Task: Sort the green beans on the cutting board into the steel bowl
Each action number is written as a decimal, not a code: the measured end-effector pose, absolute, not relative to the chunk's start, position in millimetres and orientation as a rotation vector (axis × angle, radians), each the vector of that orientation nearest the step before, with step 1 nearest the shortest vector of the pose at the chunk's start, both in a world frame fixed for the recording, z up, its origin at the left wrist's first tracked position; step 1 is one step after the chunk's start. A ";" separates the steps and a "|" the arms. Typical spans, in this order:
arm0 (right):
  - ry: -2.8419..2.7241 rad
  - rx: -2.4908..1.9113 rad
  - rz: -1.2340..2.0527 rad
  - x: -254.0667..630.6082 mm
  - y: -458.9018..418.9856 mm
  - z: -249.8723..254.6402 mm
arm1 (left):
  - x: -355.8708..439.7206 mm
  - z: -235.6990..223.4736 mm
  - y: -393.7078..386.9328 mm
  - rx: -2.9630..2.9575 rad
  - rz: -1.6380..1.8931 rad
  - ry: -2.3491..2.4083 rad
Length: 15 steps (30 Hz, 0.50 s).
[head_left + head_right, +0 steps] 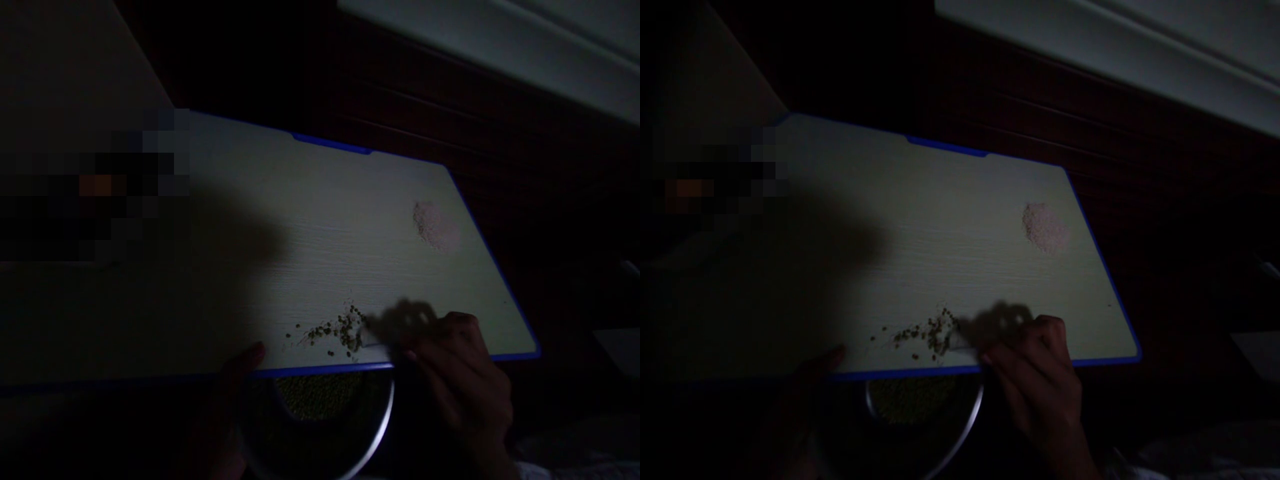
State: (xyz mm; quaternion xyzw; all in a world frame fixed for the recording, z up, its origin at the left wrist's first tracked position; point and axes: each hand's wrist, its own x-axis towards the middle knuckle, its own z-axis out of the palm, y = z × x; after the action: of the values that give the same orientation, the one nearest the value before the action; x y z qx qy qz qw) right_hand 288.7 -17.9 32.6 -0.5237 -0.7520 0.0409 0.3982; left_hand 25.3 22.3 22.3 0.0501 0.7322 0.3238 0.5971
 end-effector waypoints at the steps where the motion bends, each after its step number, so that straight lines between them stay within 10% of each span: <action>1: -1.882 -1.355 0.073 287.8 -16.0 31.3 | 26.2 22.5 22.9 0.112 0.751 1.684; 15: -1.823 -1.423 0.221 290.7 8.8 49.7 | 20.8 25.2 21.5 0.181 0.729 1.726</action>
State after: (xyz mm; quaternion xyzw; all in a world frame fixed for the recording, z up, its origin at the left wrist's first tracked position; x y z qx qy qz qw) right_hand 290.7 8.8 49.7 -0.5619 -0.7200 0.0871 0.3978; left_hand 20.8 21.5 25.2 0.0775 0.7411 0.3131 0.5888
